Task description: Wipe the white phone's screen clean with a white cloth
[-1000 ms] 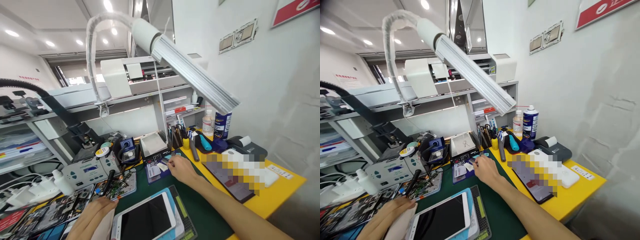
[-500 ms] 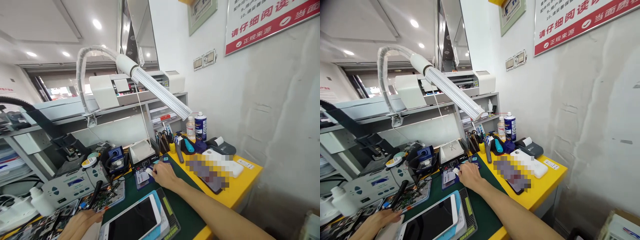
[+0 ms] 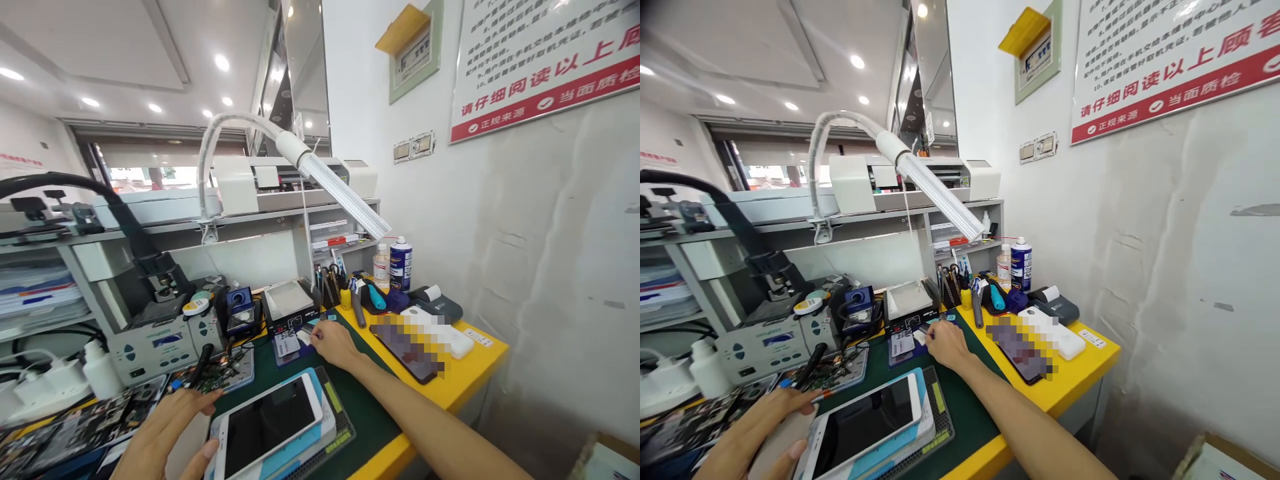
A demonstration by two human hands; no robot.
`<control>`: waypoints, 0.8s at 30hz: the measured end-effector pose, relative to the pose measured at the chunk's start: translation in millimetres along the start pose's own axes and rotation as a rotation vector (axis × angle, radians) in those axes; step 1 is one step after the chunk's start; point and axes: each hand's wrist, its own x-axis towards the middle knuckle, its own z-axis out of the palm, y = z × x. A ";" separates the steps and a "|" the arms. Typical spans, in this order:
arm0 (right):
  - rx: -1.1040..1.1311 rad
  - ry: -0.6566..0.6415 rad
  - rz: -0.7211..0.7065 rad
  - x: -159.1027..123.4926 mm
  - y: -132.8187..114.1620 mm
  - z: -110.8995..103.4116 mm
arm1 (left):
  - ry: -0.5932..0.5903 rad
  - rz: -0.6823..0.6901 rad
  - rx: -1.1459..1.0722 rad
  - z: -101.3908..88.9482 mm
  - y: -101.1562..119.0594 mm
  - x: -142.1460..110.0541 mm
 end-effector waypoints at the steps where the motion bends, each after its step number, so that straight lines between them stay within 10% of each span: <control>1: 0.004 0.002 0.000 -0.3 -0.1 -1.1 | -0.009 -0.029 -0.030 -3.2 3.6 1.8; 17: 0.119 0.089 -0.046 3.5 1.6 -1.1 | -0.030 -0.080 -0.101 -14.0 11.3 11.8; 24: 0.022 0.202 0.025 12.6 5.1 -44.1 | 0.076 -0.019 -0.067 4.0 -10.0 -0.4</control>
